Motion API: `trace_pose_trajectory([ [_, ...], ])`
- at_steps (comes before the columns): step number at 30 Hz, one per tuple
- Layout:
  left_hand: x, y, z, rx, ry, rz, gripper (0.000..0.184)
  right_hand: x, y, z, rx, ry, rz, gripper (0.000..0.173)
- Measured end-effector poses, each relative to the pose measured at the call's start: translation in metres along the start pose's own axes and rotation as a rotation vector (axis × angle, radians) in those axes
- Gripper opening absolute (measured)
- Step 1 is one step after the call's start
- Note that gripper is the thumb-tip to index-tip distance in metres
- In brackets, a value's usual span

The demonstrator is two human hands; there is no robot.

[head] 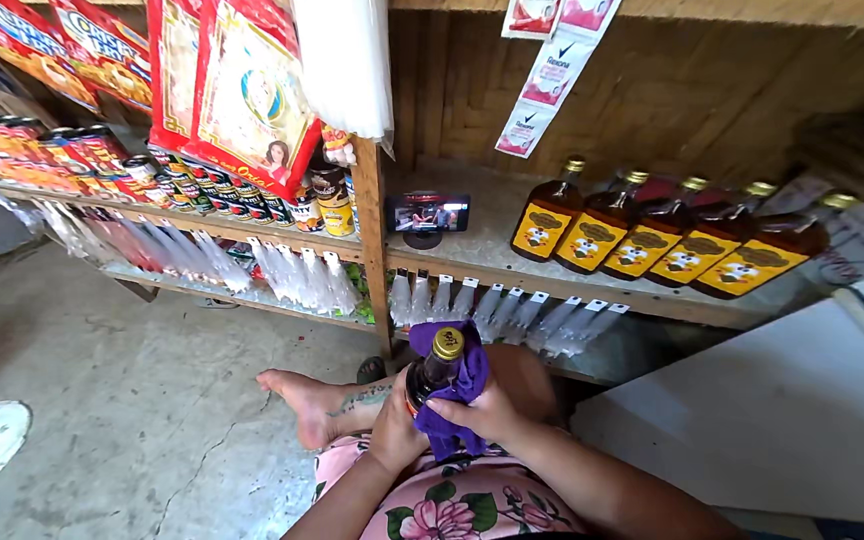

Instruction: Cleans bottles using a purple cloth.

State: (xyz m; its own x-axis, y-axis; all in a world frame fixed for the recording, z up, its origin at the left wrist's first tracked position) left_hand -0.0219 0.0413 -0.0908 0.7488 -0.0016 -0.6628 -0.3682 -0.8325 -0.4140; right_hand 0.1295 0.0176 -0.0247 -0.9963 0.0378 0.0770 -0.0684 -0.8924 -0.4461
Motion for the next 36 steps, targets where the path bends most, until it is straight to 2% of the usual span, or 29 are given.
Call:
trace_pose_trajectory([
  [14, 0.0006, 0.0007, 0.0011, 0.01, 0.009, -0.003, 0.097, 0.0011, 0.002, 0.0018, -0.038, -0.01, 0.004, 0.077],
  [22, 0.0002, -0.0007, 0.0005, -0.015, 0.011, 0.024, 0.098, -0.0009, 0.0011, 0.0022, 0.016, -0.011, -0.008, 0.075],
  [31, -0.0002, -0.0011, -0.0013, 0.01, -0.009, 0.002, 0.097, -0.0011, -0.0001, 0.0036, -0.036, -0.026, 0.0, 0.073],
  [36, -0.0006, -0.0018, -0.0038, -0.009, -0.011, 0.037, 0.097, -0.0006, -0.0013, 0.0069, 0.101, -0.05, -0.029, 0.075],
])
Point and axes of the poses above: each hand's wrist, its own y-axis away from the middle knuckle, its own x-axis out of the palm, z = x × y, the point moved 6 cm from there along -y, towards the middle knuckle, and after that the axes turned 11 degrees about -y, right-handed, at the moved point
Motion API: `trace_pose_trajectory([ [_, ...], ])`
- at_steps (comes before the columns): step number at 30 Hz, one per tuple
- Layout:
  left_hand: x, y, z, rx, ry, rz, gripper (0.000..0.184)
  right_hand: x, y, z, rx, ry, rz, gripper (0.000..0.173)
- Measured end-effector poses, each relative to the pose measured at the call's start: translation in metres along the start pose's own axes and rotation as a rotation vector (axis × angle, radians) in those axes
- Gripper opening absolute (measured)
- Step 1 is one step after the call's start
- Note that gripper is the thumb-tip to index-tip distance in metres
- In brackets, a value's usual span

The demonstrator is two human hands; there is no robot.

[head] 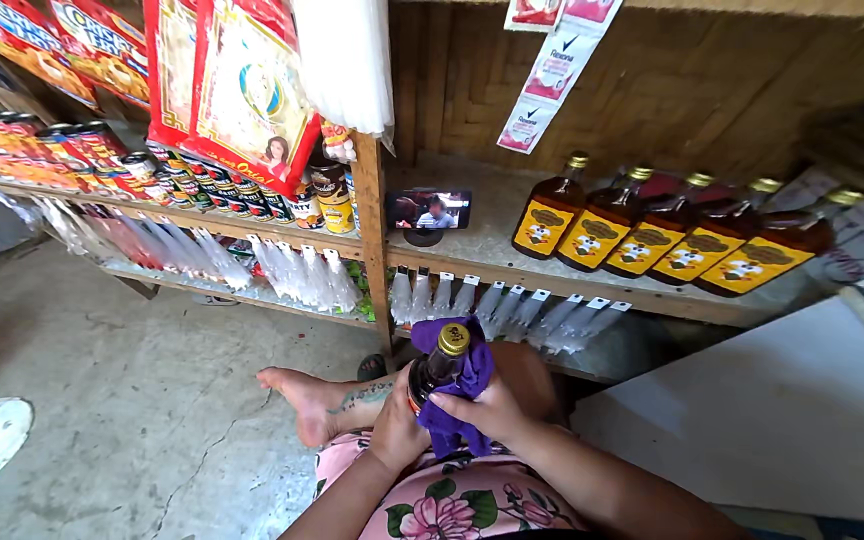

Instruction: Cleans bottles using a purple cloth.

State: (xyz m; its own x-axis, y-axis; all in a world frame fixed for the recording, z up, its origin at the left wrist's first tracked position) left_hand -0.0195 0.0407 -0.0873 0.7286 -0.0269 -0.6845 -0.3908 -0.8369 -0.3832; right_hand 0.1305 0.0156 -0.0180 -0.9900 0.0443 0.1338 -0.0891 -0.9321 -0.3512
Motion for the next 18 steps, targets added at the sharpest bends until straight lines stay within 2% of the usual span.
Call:
trace_pose_trajectory([
  [5, 0.0, 0.0, -0.003, 0.087, -0.048, 0.001, 0.1, 0.0, -0.015, 0.015, 0.03, -0.057, -0.027, 0.069],
  [10, -0.006, 0.002, -0.004, 0.157, 0.124, -0.057, 0.107, 0.009, -0.028, 0.032, -0.022, -0.094, 0.096, 0.068],
  [12, -0.009, 0.003, -0.004, 0.197, 0.212, -0.065, 0.107, 0.011, -0.032, 0.043, -0.044, -0.149, 0.221, 0.065],
  [14, -0.011, 0.002, -0.001, 0.155, 0.305, -0.017, 0.101, 0.011, -0.035, 0.053, -0.099, -0.124, 0.449, 0.062],
  [16, -0.016, 0.003, -0.007, 0.063, 0.363, 0.06, 0.083, 0.014, -0.035, 0.063, -0.185, -0.018, 0.649, 0.067],
  [18, -0.021, 0.005, -0.015, 0.033, 0.437, 0.095, 0.066, 0.017, -0.033, 0.07, -0.25, 0.103, 0.736, 0.078],
])
Point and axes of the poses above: each hand's wrist, its own y-axis away from the middle knuckle, its own x-axis out of the palm, z = x × y, the point moved 6 cm from there along -y, towards the middle knuckle, and after that the axes turned 11 degrees about -y, right-handed, at the moved point
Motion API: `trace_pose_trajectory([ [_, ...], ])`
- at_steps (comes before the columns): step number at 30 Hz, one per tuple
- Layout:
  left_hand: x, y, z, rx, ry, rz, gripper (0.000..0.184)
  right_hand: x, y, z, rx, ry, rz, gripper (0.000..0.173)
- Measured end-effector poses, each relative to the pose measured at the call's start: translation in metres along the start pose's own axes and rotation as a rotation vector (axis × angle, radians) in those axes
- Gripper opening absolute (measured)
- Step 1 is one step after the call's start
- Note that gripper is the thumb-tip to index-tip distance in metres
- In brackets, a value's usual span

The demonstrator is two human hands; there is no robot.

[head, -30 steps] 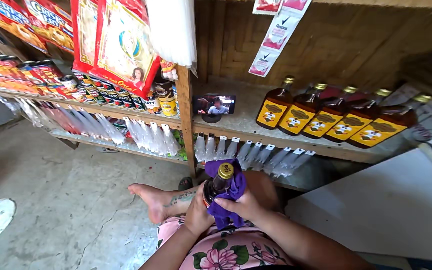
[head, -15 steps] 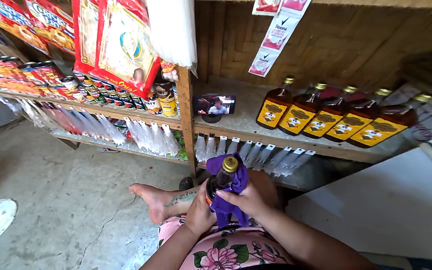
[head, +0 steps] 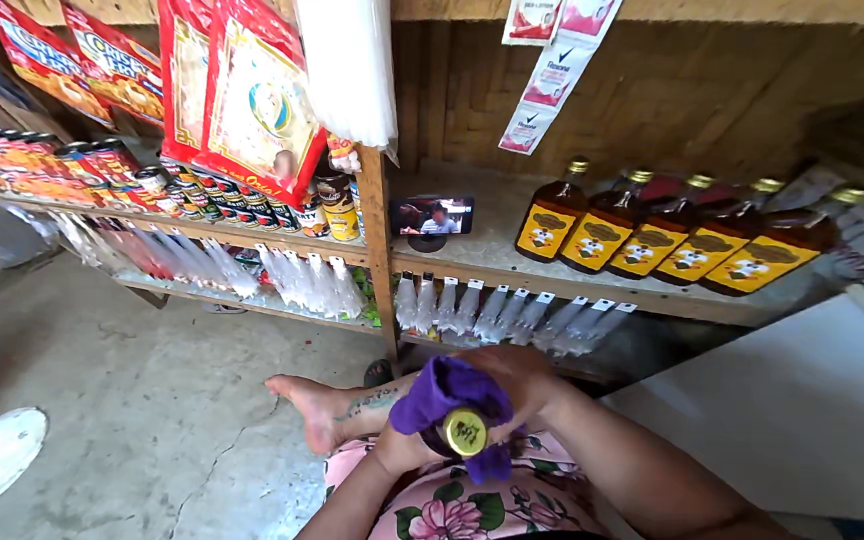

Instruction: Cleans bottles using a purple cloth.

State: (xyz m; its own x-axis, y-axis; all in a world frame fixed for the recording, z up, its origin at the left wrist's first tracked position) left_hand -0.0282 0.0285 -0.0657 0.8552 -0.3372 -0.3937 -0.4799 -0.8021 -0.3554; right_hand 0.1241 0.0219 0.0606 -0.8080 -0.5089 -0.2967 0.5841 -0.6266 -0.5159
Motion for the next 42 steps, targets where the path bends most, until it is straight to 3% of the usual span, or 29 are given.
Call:
trace_pose_trajectory([
  [3, 0.006, 0.002, 0.013, -0.021, -0.059, -0.041, 0.072, 0.0, 0.0, -0.01, 0.133, -0.061, -0.007, 0.083],
  [6, 0.014, 0.001, 0.036, -0.089, -0.176, -0.009, 0.097, -0.002, 0.014, -0.035, 0.322, -0.173, -0.172, 0.084],
  [10, 0.018, 0.001, 0.042, -0.193, -0.224, 0.032, 0.109, 0.006, 0.029, -0.045, 0.418, -0.256, -0.389, 0.084],
  [13, 0.017, 0.0, 0.04, -0.213, -0.204, 0.007, 0.108, 0.012, 0.031, -0.048, 0.396, -0.257, -0.49, 0.082],
  [17, 0.018, 0.002, 0.037, -0.231, -0.227, -0.005, 0.103, 0.018, 0.037, -0.05, 0.418, -0.059, -0.492, 0.102],
  [19, 0.019, 0.003, 0.039, -0.216, -0.226, -0.012, 0.101, 0.02, 0.04, -0.048, 0.39, -0.006, -0.483, 0.104],
  [25, 0.018, 0.003, 0.042, -0.218, -0.269, 0.006, 0.103, 0.018, 0.039, -0.054, 0.298, -0.016, -0.48, 0.089],
  [42, 0.019, 0.003, 0.05, -0.267, -0.247, 0.044, 0.103, 0.017, 0.039, -0.053, 0.211, 0.03, -0.51, 0.082],
])
Point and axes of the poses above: each hand's wrist, its own y-axis away from the middle knuckle, its own x-axis out of the palm, z = x × y, the point moved 6 cm from there along -y, towards the middle knuckle, and after that the axes turned 11 degrees about -y, right-handed, at the moved point
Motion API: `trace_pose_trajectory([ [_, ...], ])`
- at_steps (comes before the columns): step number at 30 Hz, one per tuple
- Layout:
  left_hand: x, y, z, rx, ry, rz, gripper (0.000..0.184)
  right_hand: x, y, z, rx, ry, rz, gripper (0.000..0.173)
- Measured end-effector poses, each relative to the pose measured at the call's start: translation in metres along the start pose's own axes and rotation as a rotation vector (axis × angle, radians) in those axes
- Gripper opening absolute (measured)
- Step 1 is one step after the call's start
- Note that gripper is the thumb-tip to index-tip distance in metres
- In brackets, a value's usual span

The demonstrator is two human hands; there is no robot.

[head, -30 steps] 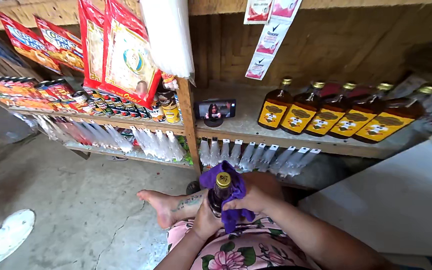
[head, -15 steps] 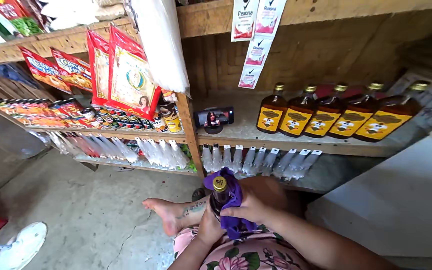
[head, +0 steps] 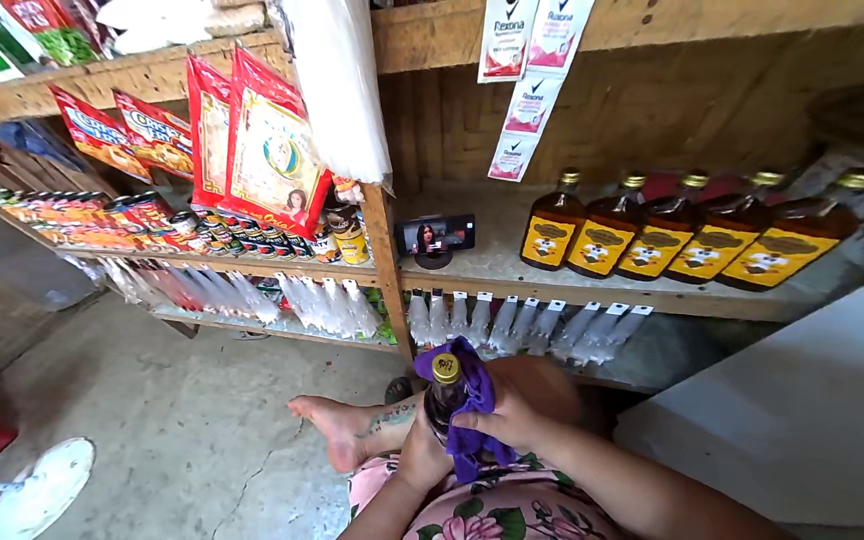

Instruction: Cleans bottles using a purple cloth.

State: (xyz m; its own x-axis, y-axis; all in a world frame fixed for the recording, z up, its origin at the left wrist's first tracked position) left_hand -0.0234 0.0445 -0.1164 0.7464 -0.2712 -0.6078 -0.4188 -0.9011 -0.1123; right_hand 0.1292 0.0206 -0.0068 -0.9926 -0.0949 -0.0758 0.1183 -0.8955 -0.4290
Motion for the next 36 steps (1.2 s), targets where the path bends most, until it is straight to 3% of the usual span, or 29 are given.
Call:
trace_pose_trajectory([
  [10, -0.001, 0.001, -0.003, 0.04, 0.006, -0.017, 0.103, -0.003, 0.002, -0.003, -0.002, -0.049, 0.008, 0.084],
  [16, -0.002, 0.002, -0.004, 0.026, -0.011, -0.025, 0.108, -0.007, 0.002, 0.005, 0.352, -0.314, 0.268, 0.075],
  [19, 0.0, 0.002, -0.003, 0.008, -0.037, 0.004, 0.11, -0.01, 0.003, 0.005, 0.439, -0.343, 0.314, 0.078],
  [25, -0.002, 0.002, -0.005, 0.061, -0.032, -0.036, 0.102, -0.006, -0.004, 0.009, 0.324, -0.046, 0.227, 0.079],
  [33, -0.001, 0.004, -0.003, 0.03, -0.029, -0.032, 0.109, -0.021, -0.008, 0.021, 0.301, 0.012, 0.21, 0.057],
  [36, 0.0, 0.003, -0.004, 0.033, -0.021, -0.03, 0.109, -0.025, -0.007, 0.019, 0.266, -0.025, 0.191, 0.059],
])
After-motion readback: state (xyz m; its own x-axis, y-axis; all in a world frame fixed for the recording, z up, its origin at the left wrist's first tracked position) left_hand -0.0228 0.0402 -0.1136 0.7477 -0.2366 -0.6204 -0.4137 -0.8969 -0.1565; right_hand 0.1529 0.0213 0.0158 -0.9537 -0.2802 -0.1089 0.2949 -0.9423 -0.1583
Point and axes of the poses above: each hand's wrist, its own y-axis away from the middle knuckle, its own x-axis out of the palm, z = x × y, the point moved 6 cm from there along -y, towards the middle knuckle, and after that the axes turned 11 degrees about -y, right-handed, at the moved point
